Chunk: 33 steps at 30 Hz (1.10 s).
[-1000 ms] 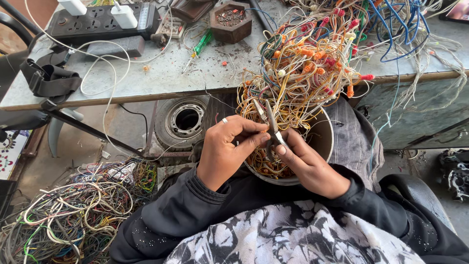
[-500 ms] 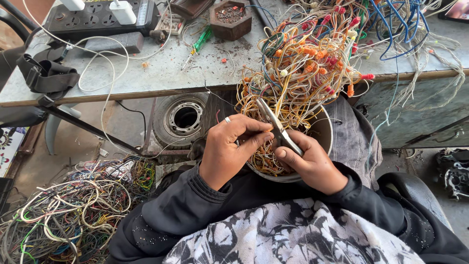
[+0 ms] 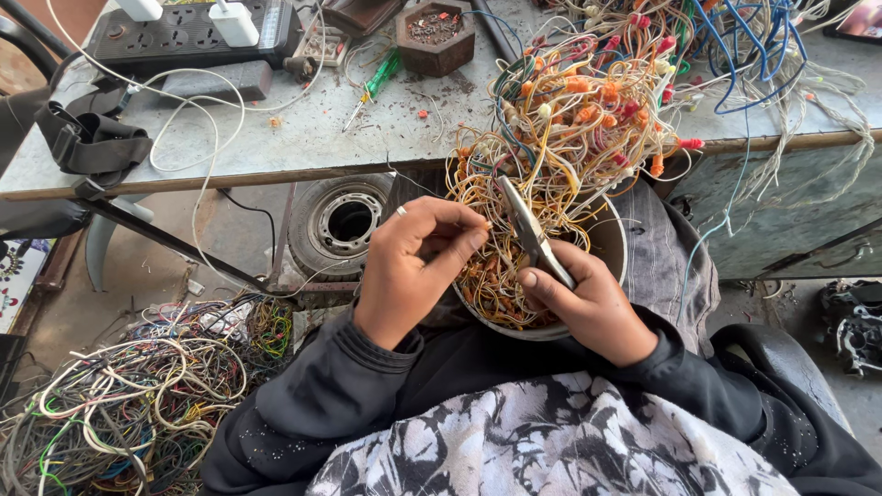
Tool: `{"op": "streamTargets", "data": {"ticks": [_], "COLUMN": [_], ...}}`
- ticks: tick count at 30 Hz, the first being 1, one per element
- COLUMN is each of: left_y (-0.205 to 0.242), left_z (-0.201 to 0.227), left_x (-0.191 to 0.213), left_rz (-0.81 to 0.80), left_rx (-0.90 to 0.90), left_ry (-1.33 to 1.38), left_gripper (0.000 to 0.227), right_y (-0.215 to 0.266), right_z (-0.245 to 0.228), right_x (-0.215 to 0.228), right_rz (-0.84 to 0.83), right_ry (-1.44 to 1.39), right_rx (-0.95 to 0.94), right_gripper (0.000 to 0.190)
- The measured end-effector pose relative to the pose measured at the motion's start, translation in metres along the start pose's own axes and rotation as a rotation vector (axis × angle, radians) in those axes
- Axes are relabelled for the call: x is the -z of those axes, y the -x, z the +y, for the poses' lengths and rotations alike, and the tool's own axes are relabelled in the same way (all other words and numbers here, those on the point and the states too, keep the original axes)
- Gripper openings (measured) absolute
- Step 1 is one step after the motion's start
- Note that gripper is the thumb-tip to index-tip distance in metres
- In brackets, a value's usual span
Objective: The person uses pliers to trim the ends of a tangled bundle of multi-colored wires. They repeatedly select individual wires from the bundle, cut them with the pliers, and drop the trimmed pieces into a metal bowl held in their lap.
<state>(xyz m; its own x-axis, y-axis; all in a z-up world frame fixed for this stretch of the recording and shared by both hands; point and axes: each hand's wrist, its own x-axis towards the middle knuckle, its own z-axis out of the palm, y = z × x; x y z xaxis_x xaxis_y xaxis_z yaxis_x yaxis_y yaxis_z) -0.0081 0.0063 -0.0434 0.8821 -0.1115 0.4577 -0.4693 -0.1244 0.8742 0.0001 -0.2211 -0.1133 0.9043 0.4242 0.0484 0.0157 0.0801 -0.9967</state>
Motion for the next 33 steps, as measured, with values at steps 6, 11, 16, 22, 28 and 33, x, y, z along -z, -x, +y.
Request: {"op": "streamTargets", "data": {"ticks": [6, 11, 16, 22, 28, 33], "left_y": [-0.003, -0.009, -0.03, -0.064, -0.076, -0.082], "left_z": [-0.001, 0.011, 0.015, 0.0, -0.008, -0.024], "left_x": [0.004, 0.004, -0.006, -0.043, -0.067, -0.072], "left_rz": [-0.255, -0.235, -0.152, -0.2, -0.103, -0.084], "left_rx": [-0.222, -0.097, -0.27, -0.493, -0.515, -0.483], "left_ry": [-0.376, -0.349, -0.409, -0.576, -0.88, -0.951], "left_gripper": [0.017, 0.018, 0.019, 0.027, 0.061, 0.053], "right_y": [0.005, 0.013, 0.02, 0.023, 0.021, 0.02], "right_z": [-0.019, -0.013, -0.005, -0.006, -0.007, -0.005], "right_x": [-0.004, -0.011, -0.013, -0.006, -0.008, -0.008], "right_rz": [0.102, 0.15, 0.171, 0.084, 0.07, 0.056], "right_ry": [0.568, 0.337, 0.199, 0.279, 0.252, 0.224], "right_rx": [0.535, 0.516, 0.639, 0.797, 0.741, 0.756], "right_gripper": [0.021, 0.025, 0.034, 0.042, 0.039, 0.034]}}
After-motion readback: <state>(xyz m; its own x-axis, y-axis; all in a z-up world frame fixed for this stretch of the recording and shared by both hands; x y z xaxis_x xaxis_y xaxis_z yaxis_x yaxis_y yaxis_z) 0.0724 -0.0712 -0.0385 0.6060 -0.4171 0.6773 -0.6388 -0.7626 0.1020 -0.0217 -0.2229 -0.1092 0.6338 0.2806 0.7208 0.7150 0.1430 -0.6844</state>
